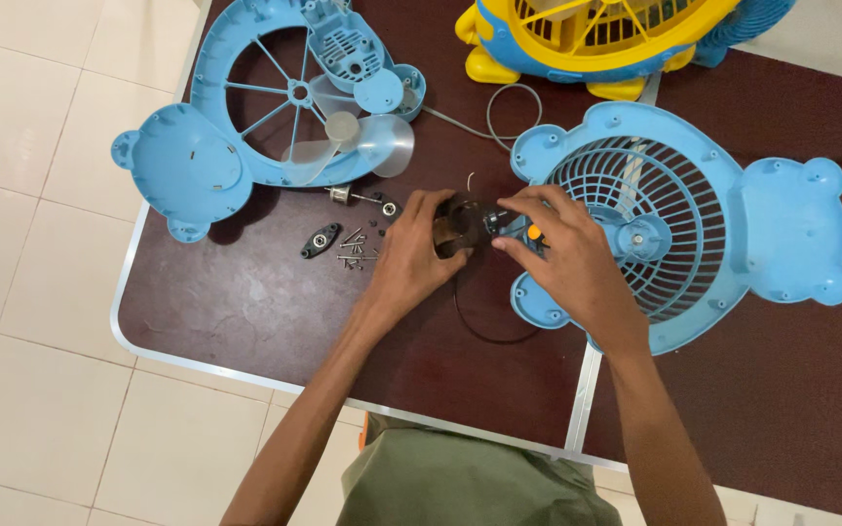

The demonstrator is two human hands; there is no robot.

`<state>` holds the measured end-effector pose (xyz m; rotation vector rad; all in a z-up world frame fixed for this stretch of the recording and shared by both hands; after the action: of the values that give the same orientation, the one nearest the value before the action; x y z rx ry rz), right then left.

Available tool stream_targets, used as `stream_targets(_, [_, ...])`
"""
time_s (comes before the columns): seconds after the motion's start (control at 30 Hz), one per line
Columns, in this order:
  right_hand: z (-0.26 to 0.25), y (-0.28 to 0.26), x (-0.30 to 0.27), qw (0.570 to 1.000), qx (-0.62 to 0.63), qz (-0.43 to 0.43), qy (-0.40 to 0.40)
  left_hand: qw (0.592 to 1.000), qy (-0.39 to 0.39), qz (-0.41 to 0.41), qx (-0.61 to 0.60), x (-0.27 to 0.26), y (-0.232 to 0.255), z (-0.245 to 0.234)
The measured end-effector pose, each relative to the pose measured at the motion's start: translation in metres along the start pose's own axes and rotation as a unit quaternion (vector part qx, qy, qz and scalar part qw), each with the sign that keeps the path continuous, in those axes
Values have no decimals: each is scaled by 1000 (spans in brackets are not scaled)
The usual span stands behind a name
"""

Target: The person disassembles a blue bear-shaped fan by removing screws and separating the motor from the housing. They then reassemble the motor components, inserting the rotor shaft and securing it with screws, and place the motor back into the fan housing.

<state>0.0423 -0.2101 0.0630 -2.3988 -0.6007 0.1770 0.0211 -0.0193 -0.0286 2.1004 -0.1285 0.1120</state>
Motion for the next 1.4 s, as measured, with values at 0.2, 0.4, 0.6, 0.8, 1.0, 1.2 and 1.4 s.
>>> stream_targets(0.2, [-4,2,-2,999,18,-19,20,998,14,46,34,-3,3,6])
stream_targets(0.4, [-5,2,-4,999,46,17,16,998,-11,16,52,1,-5,13])
stream_targets(0.6, [-7,5,-6,999,48,9,24,998,-23,2,62,1,-10,14])
stream_targets(0.8, [-19,27,-14,994,24,-63,88,994,-20,30,101,0,0,8])
stream_targets(1.0, [-51,63,-29,991,9,11,134,994,65,90,13,4,26,-2])
stream_targets(1.2, [-66,86,-41,993,2,88,84,987,36,158,-13,19,73,21])
stream_targets(1.4, [-69,102,-57,984,43,95,146,966,-153,204,43,29,102,62])
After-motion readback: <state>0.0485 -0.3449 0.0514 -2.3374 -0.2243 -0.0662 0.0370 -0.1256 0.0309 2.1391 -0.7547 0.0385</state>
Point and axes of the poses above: each hand's wrist, its own x-axis towards the middle knuckle, its own z-axis out of the palm, y = z × x, the point moved 1 cm from there along x, towards the middle knuckle, and after that the axes turned 3 degrees about -y, right-handed, at the moved point
